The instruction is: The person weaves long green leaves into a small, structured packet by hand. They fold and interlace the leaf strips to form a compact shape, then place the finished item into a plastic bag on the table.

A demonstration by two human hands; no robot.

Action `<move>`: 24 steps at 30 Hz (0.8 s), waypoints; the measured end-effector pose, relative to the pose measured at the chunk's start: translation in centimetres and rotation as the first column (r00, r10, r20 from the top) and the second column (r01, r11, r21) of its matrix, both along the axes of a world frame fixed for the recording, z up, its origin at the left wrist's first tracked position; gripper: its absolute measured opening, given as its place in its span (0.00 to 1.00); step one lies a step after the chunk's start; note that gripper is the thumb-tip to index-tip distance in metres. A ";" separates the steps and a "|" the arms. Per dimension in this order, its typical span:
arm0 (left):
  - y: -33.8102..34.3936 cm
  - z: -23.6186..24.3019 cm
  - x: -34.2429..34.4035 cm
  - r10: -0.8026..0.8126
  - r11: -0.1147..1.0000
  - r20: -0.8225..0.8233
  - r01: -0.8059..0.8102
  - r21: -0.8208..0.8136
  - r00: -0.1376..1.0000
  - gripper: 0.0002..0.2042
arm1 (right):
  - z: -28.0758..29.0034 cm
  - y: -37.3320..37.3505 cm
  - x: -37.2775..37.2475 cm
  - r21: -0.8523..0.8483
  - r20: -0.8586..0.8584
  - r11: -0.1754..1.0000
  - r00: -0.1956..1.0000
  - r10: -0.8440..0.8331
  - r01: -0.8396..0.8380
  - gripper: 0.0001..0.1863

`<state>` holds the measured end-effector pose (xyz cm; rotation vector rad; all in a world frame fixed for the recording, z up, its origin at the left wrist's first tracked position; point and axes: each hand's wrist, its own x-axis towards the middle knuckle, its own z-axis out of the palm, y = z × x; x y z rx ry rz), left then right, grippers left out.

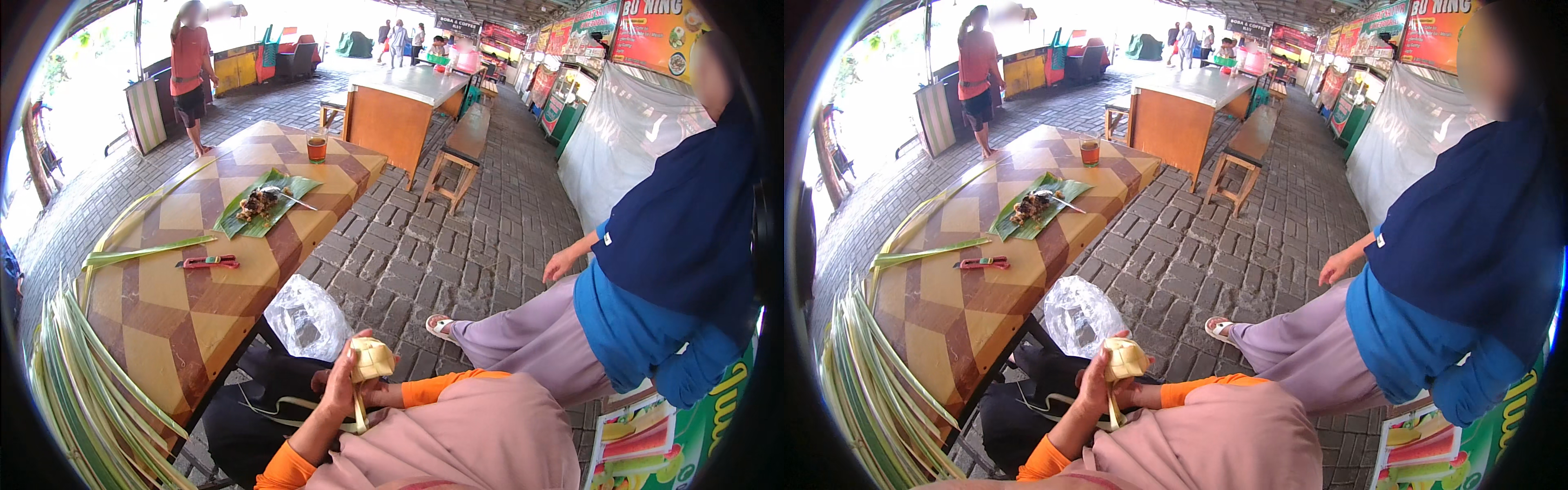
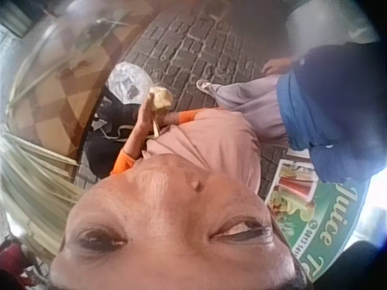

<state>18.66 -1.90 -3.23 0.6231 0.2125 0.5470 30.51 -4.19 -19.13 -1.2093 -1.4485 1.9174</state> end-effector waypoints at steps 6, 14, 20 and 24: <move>-1.1 -0.8 -0.4 -0.025 0.996 0.065 0.019 0.091 0.998 0.40 | 1.7 0.1 0.9 0.095 -0.043 0.972 0.977 -0.211 0.214 0.25; -1.0 2.0 -2.1 0.055 0.999 0.204 -0.053 -0.011 0.977 0.45 | 13.5 9.5 3.2 0.772 -0.040 0.435 0.718 -0.695 0.464 0.29; -1.6 3.4 -2.3 0.100 0.992 0.114 -0.107 0.064 0.988 0.46 | 23.4 8.1 6.2 -0.029 -0.708 0.841 0.583 -0.399 0.540 0.35; -1.9 3.6 -2.6 0.117 0.989 0.110 -0.126 0.073 0.987 0.45 | 25.3 6.9 6.1 0.437 -0.587 0.610 0.724 -0.363 0.661 0.36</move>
